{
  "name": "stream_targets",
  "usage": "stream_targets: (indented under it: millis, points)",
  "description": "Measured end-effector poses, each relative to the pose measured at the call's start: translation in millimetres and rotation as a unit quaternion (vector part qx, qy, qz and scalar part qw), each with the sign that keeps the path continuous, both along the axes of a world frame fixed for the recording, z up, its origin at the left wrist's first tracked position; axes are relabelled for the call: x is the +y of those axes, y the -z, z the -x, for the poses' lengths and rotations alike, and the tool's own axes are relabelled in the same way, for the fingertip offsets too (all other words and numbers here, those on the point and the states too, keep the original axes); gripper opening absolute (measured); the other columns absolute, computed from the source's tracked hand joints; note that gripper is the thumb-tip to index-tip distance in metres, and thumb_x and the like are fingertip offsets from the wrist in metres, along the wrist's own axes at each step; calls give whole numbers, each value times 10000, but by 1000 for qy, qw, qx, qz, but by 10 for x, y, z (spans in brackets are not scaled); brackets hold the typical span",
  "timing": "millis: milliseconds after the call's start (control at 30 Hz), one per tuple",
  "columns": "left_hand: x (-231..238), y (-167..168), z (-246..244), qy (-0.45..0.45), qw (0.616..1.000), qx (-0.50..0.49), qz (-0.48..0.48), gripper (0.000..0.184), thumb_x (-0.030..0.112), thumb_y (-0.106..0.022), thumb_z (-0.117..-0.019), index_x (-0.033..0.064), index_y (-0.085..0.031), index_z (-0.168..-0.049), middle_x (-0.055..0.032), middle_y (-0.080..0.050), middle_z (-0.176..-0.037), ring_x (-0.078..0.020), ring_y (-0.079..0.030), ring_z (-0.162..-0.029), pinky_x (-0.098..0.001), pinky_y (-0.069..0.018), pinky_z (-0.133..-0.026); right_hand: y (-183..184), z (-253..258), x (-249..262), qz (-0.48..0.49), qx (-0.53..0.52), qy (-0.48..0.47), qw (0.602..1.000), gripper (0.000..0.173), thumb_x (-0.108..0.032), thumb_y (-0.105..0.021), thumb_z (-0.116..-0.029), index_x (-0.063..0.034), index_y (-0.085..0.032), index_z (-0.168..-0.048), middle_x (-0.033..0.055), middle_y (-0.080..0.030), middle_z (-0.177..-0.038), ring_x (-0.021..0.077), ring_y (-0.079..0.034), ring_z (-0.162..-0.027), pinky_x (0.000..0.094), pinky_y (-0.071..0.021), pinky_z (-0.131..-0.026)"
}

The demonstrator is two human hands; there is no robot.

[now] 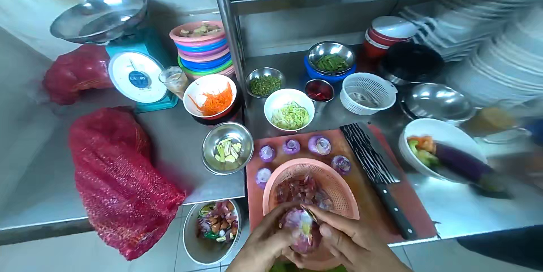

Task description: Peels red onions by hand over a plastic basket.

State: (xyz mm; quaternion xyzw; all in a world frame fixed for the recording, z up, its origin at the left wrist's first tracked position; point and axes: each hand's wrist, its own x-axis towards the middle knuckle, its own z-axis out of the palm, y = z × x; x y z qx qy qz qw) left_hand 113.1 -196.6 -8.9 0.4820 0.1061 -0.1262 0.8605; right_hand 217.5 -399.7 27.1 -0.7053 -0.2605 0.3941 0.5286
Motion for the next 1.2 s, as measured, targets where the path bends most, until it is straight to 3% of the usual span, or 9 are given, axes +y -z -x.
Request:
stream_targets:
  millis: [100,333,467,600,667,833,933,1067,1200]
  points:
    - [-93,95,-29,-57,993,-34,-102,614,299,-718,-911,-27,-480,-1374,-58,-626,-1233,-104,-669,-992,-300,-601,-806,-30,69,49,26,47,43,998,421,-175,-447,-1076,-89,-533,-1479,-48,-547,-743,36,-446,-536,220,-405,-481]
    - [-159,72,3,-43,982,28,-180,465,172,-636,-958,-44,-532,-1356,-67,-694,-1092,-78,-682,-865,-269,-592,-737,272,34,63,72,110,160,978,434,-236,-461,-1053,-119,-554,-1461,-70,-501,-689,48,-411,-468,224,-363,-408]
    - [-71,110,48,-50,976,-19,-212,532,120,-672,-924,-82,-465,-1371,-133,-640,-1221,-109,-669,-1034,-284,-584,-877,378,-85,102,115,105,190,969,433,-244,-455,-1065,-116,-541,-1470,-46,-508,-714,64,-414,-485,237,-362,-425]
    - [25,52,65,-72,978,-59,-184,472,50,-670,-905,-90,-489,-1317,-127,-615,-1259,-120,-648,-1095,-298,-579,-913,283,-252,86,199,81,115,970,452,-284,-425,-1094,-149,-483,-1522,3,-590,-804,82,-455,-527,259,-389,-469]
    - [45,14,43,-79,981,-33,-176,465,57,-653,-936,-66,-494,-1355,-107,-608,-1285,-106,-666,-1040,-283,-601,-845,189,-272,86,220,92,67,969,570,-332,-429,-1094,-150,-294,-1617,63,-641,-946,109,-480,-575,294,-422,-519]
    - [61,45,3,-130,963,5,-236,532,140,-700,-898,-79,-482,-1331,-117,-674,-1180,-127,-689,-1018,-283,-600,-849,111,-162,-7,133,93,73,984,673,-340,-472,-1064,-178,-171,-1644,4,-690,-971,57,-470,-534,239,-397,-468]
    - [75,39,-10,-140,955,11,-261,460,152,-712,-881,-54,-539,-1254,-88,-691,-1092,-118,-697,-957,-276,-607,-807,6,-72,-11,75,80,46,993,672,-335,-482,-1070,-172,-176,-1645,-21,-705,-962,30,-452,-517,213,-381,-444]
    - [52,7,-45,-140,957,-3,-253,439,148,-705,-889,-58,-545,-1242,-82,-695,-1072,-108,-698,-930,-268,-605,-791,-63,38,105,61,70,-10,996,646,-325,-468,-1077,-169,-207,-1647,41,-688,-967,97,-540,-596,274,-447,-498]
    - [47,-58,-29,-134,959,-13,-248,444,143,-702,-889,-69,-538,-1243,-78,-686,-1076,-95,-689,-937,-262,-599,-800,-15,92,176,69,55,-9,996,521,-287,-419,-1096,-225,-351,-1609,28,-691,-975,92,-512,-566,276,-442,-498]
